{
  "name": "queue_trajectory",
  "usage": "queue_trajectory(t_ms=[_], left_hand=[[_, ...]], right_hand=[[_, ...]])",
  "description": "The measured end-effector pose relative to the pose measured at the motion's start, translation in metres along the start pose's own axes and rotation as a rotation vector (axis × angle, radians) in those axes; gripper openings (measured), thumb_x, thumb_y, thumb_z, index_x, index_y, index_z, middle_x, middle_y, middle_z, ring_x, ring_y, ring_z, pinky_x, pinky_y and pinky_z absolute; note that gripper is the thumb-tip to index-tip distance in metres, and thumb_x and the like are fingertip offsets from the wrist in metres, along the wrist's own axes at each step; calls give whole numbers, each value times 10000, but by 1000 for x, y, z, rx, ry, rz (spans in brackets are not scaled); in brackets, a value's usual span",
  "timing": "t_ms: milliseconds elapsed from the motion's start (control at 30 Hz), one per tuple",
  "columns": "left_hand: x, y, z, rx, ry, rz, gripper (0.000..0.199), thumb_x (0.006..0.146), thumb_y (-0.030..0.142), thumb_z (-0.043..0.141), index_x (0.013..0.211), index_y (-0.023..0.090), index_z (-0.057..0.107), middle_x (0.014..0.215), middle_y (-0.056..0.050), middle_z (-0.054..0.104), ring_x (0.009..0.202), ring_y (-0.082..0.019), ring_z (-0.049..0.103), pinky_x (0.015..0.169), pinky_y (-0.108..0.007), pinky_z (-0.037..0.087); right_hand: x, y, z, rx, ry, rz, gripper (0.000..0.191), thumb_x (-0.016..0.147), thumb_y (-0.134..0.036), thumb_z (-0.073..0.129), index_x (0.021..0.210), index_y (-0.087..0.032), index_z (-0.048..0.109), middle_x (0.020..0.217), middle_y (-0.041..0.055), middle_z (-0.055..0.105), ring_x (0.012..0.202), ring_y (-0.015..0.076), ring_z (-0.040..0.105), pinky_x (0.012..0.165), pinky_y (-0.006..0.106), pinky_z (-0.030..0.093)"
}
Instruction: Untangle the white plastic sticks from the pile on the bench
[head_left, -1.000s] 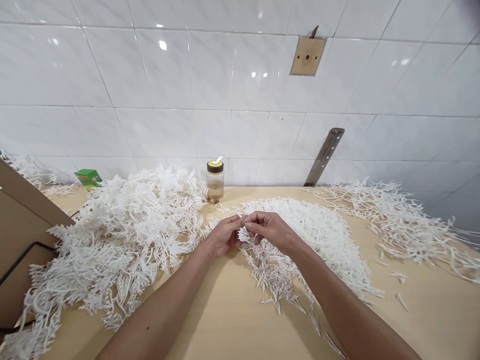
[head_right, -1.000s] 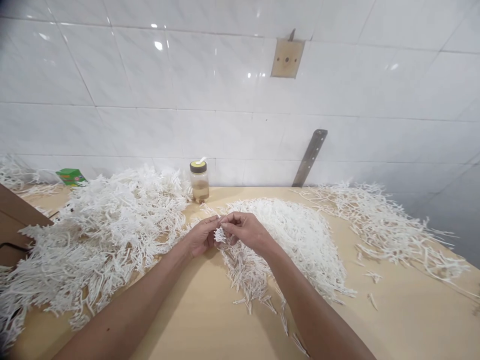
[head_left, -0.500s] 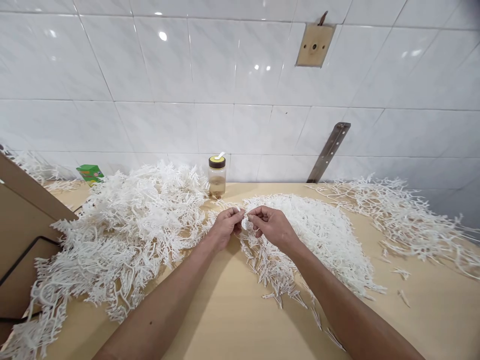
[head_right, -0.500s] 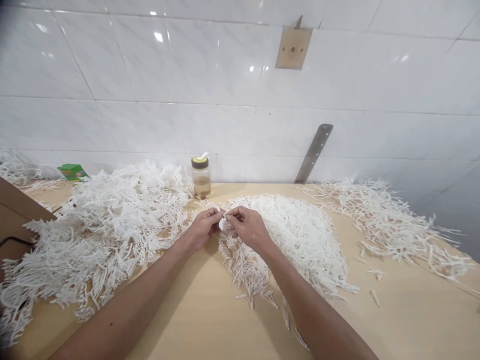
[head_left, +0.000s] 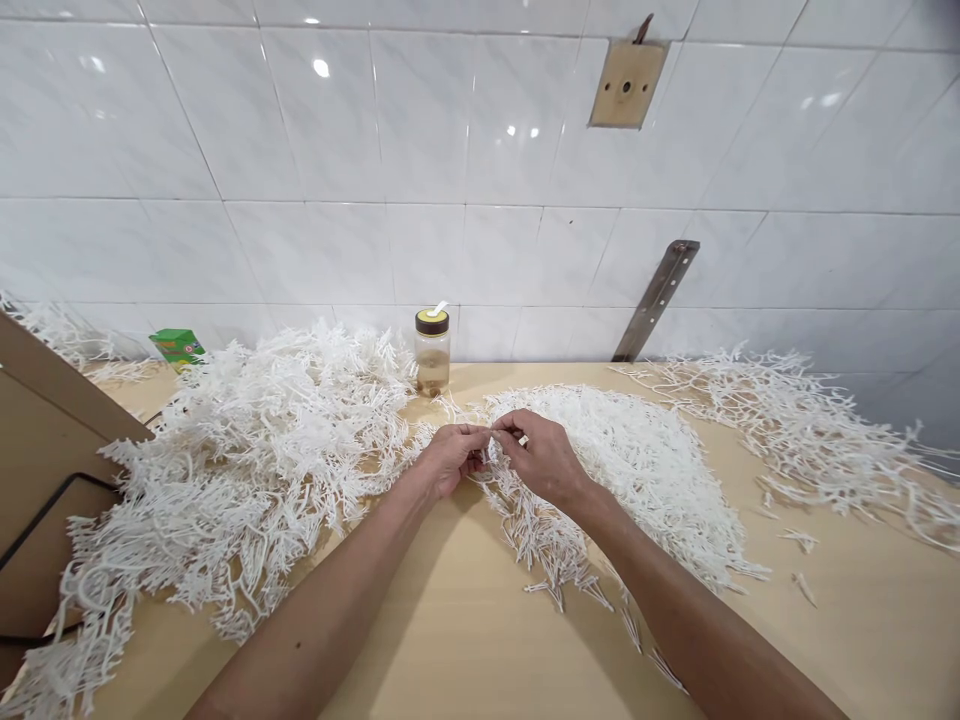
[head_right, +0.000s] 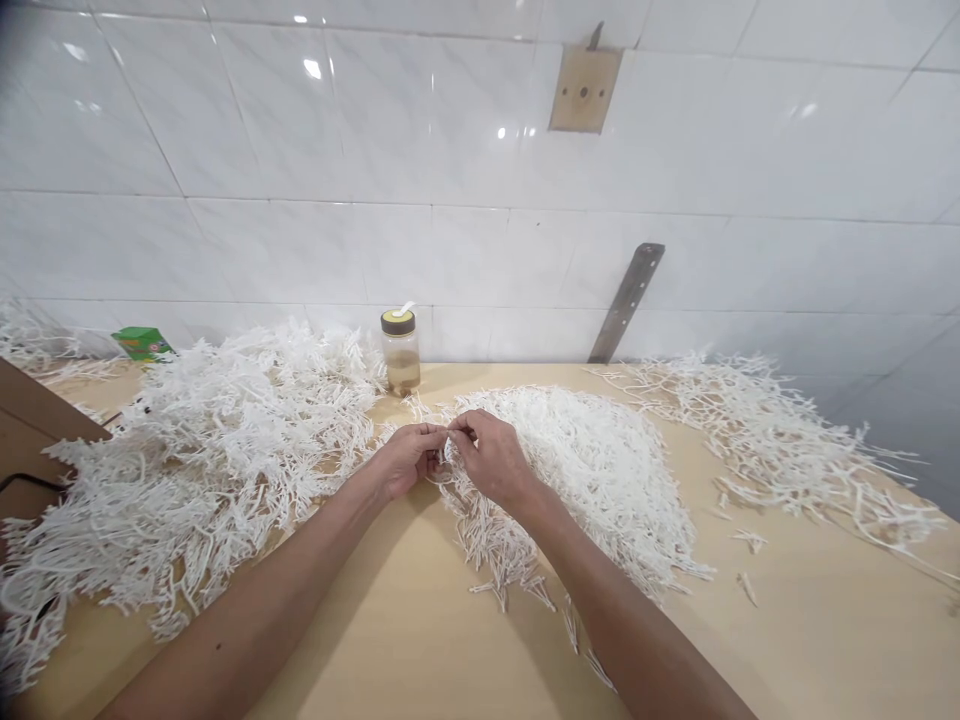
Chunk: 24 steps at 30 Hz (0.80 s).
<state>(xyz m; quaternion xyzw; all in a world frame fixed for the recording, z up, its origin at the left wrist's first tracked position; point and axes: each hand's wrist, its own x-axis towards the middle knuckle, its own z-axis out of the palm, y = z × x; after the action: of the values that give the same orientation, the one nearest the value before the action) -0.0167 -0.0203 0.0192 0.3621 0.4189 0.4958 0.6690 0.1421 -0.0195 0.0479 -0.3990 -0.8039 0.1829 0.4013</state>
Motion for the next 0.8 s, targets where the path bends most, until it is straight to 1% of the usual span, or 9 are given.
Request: queue_trajectory(t_ms=[133, 233, 367, 433, 500, 567, 700, 800], left_hand=[[0, 1, -1, -58, 10, -21, 338, 573, 303, 842, 658, 154, 552, 582, 41, 451, 504, -80, 424, 432, -229, 413], [2, 0, -3, -64, -14, -47, 340, 576, 316, 844, 689, 146, 572, 626, 16, 503, 525, -90, 464, 426, -219, 390], [2, 1, -7, -84, -83, -55, 333, 557, 253, 853, 757, 136, 614, 677, -3, 558, 554, -108, 526, 476, -243, 456], [1, 2, -7, -86, -132, -38, 337, 575, 258, 854, 797, 133, 634, 685, -11, 573, 555, -116, 544, 506, -270, 495], [0, 2, -7, -84, -154, -18, 338, 594, 276, 855, 811, 126, 645, 713, -24, 587, 574, -122, 559, 522, -279, 516], [-1, 2, -6, -79, -149, -18, 343, 593, 284, 863, 804, 117, 651, 722, -26, 584, 592, -118, 562, 529, -266, 520], [-1, -1, -6, -63, -132, -56, 351, 571, 290, 882, 762, 118, 643, 653, 2, 541, 560, -94, 517, 536, -256, 520], [-1, -2, -6, -60, -123, -86, 374, 587, 357, 873, 747, 126, 626, 655, 2, 541, 543, -93, 504, 500, -246, 491]], right_hand=[[0, 3, 1, -7, 3, -26, 106, 881, -208, 538, 859, -201, 642, 823, 38, 684, 740, 171, 618, 697, 307, 490], [0, 5, 1, -7, -6, -39, 101, 869, -179, 541, 865, -201, 640, 837, 34, 687, 747, 168, 619, 698, 302, 484], [1, 7, -1, -13, -53, -66, 101, 863, -159, 546, 876, -204, 635, 842, 30, 686, 756, 165, 619, 698, 297, 478], [1, 9, -2, -28, -82, -73, 98, 866, -156, 544, 866, -206, 629, 841, 26, 680, 752, 162, 613, 692, 294, 472], [1, 10, -3, -50, -98, -79, 98, 870, -153, 542, 854, -203, 624, 833, 23, 672, 745, 159, 603, 687, 294, 464], [2, 10, -5, -66, -103, -86, 98, 874, -154, 540, 854, -200, 624, 829, 23, 666, 744, 159, 595, 688, 295, 457], [3, 7, -7, -71, -102, -96, 111, 889, -160, 526, 853, -197, 625, 825, 28, 660, 753, 162, 591, 692, 294, 449], [3, 5, -8, -68, -94, -108, 119, 895, -162, 521, 870, -196, 632, 845, 37, 664, 774, 170, 598, 712, 303, 455]])
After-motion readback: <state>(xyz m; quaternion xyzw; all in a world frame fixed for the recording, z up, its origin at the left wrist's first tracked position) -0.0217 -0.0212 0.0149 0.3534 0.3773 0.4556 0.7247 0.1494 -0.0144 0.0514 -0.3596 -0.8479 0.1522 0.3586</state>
